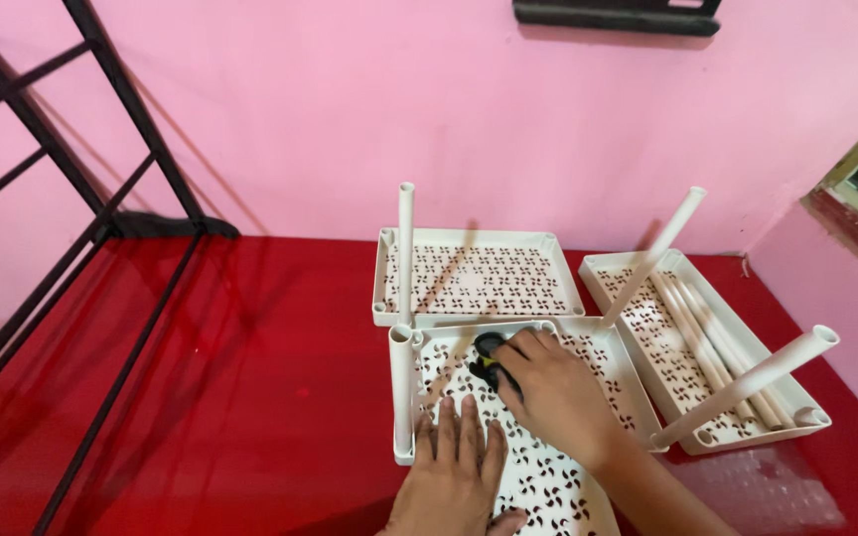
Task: The person wipes the surfaces of white plastic trays with a cloth, then stacks the trays onto vertical support poles to form a two-tier shelving unit. The person handles the trays and poles by hand and places the assembled unit on a red table.
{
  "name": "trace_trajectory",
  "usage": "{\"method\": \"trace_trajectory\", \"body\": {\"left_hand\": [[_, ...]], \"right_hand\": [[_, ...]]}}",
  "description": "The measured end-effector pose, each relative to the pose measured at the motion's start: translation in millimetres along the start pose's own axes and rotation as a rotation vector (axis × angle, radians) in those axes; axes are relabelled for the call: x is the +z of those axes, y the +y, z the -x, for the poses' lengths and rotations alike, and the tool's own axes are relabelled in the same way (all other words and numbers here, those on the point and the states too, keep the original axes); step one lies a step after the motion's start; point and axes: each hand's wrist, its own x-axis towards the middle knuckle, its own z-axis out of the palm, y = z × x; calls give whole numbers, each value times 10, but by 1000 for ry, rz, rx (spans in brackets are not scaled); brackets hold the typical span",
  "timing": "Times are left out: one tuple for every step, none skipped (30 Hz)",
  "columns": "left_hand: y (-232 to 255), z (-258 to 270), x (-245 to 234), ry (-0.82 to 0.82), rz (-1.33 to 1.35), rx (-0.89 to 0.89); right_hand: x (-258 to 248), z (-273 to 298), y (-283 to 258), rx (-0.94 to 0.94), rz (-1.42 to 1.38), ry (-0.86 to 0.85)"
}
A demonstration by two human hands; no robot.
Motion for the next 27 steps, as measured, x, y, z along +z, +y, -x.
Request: {"method": "trace_trajectory", "body": {"left_hand": [[-16, -13, -6, -1, 9, 0], [-28, -28, -17, -1, 18, 0], [-11, -16, -26, -7, 32, 4], [11, -10, -36, -43, 41, 5], [9, -14, -53, -76, 40, 0], [14, -12, -71, -109, 40, -4], [-25, -45, -96, -93, 36, -6], [-67, -74, -110, -78, 32, -7], [-13, -37, -88, -77, 52, -12], [24, -1, -55, -83, 46, -11], [5, 2, -27, -83, 29, -6], [2, 8, 2, -82, 13, -2], [-6, 5, 29, -43, -1, -6], [-11, 3, 56, -4, -14, -11], [-13, -7, 90, 37, -26, -15], [-15, -17, 123, 83, -70, -5], [-27, -28, 146, 130, -116, 0], [-52, -44, 166, 177, -163, 5], [-35, -16, 194, 143, -133, 4], [-25, 6, 217, 108, -103, 2], [-23, -4, 231, 81, -75, -4], [-3, -10, 234, 85, -75, -10], [-12, -21, 218, 90, -83, -13], [-23, -35, 197, 96, -92, -16], [-12, -24, 180, 123, -100, -10], [-1, -15, 162, 151, -109, -5], [-4, -26, 141, 187, -121, -6]], "right_hand": [[4, -15, 7, 1, 20, -1], [5, -31, 18, 2, 41, -1], [8, -9, 11, 10, 59, -7], [8, 17, 5, 9, 83, 20], [14, 11, 2, 1, 104, 54], [14, 8, -1, -8, 125, 88], [6, -38, 10, -13, 102, 95], [1, -84, 21, -18, 78, 102], [1, -33, 12, -17, 49, 82], [6, 14, 5, -37, 25, 48], [7, 15, 18, -59, 5, 27], [1, 27, 25, -82, -15, 6], [-8, 24, 33, -61, -10, 3], [-15, 12, 45, -40, -6, 1], [-22, 4, 59, -19, 0, -1], [-27, -9, 75, -22, 4, 30], [-29, -35, 80, -30, 7, 62], [-30, -59, 87, -37, 10, 93], [-19, -30, 68, -31, -22, 52], [-8, -1, 50, -24, -55, 11], [-11, -2, 56, -25, -83, -28], [-22, -2, 61, -26, -86, -52], [-36, -20, 64, -27, -88, -65], [-50, -39, 69, -27, -91, -79], [-61, -18, 73, -6, -71, -68], [-66, 3, 72, 15, -51, -58], [-77, -4, 78, 27, -26, -46]]}}
